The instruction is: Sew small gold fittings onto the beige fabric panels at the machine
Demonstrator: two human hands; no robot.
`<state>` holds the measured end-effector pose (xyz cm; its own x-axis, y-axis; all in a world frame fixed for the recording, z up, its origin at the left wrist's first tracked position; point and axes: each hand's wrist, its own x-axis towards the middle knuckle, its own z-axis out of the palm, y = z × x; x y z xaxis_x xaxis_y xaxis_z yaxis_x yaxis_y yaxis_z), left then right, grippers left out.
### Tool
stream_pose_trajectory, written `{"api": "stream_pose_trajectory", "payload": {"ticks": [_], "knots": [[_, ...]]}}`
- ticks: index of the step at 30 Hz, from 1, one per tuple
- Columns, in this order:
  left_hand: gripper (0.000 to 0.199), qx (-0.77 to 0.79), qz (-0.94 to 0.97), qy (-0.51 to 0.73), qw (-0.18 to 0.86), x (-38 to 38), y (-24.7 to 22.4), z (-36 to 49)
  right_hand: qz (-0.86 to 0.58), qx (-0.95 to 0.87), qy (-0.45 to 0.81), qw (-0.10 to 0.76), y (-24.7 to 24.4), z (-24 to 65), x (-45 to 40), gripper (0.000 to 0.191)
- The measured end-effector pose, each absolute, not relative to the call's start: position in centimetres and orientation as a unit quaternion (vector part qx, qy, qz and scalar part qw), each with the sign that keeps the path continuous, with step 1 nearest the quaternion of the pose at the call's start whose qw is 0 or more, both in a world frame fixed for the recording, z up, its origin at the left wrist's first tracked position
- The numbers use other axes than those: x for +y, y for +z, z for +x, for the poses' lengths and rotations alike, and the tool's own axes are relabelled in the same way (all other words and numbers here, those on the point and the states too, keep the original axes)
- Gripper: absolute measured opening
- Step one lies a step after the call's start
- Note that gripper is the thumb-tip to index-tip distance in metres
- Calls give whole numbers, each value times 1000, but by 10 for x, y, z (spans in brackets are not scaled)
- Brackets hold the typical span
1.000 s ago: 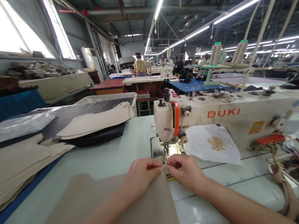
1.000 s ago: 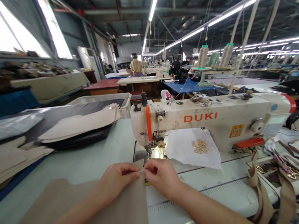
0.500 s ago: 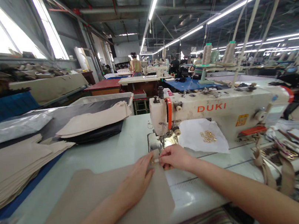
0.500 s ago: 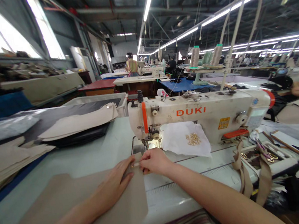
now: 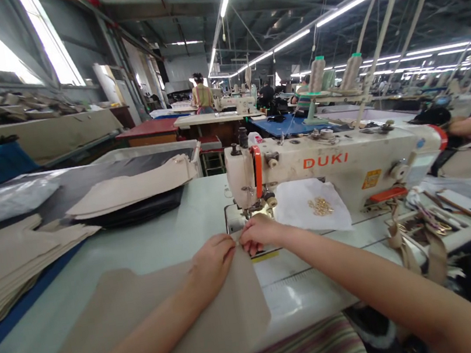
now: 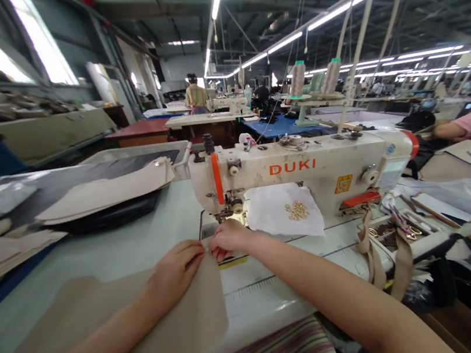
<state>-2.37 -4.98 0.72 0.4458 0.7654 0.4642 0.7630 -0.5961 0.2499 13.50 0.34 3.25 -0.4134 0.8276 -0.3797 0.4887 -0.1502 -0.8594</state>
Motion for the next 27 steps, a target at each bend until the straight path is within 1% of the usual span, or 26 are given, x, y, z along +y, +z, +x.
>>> {"api": "stream_pose_trajectory", "payload": {"ticks": [3, 9, 13, 17, 20, 22, 24, 27], "knots": [[25, 434, 857, 277, -28, -45, 5, -21, -523, -637, 548, 141, 36, 135, 3, 21], [22, 436, 857, 272, -39, -44, 6, -15, -528, -668, 507, 132, 35, 133, 6, 22], [21, 434, 863, 253, -44, -41, 8, -13, -524, -717, 437, 143, 31, 136, 3, 18], [20, 443, 863, 240, -41, -41, 6, -14, -497, -783, 322, 190, 28, 157, -16, 8], [19, 440, 864, 242, -36, -42, 4, -15, -416, -859, 228, 191, 25, 181, -36, 8], [19, 440, 864, 244, -34, -43, 4, -15, -281, -945, 75, 149, 24, 193, -45, 13], [18, 443, 862, 245, -35, -44, 3, -15, -176, -976, -47, 117, 25, 198, -50, 18], [18, 449, 858, 246, -36, -44, 3, -14, -97, -982, -121, 106, 27, 195, -49, 21]]}}
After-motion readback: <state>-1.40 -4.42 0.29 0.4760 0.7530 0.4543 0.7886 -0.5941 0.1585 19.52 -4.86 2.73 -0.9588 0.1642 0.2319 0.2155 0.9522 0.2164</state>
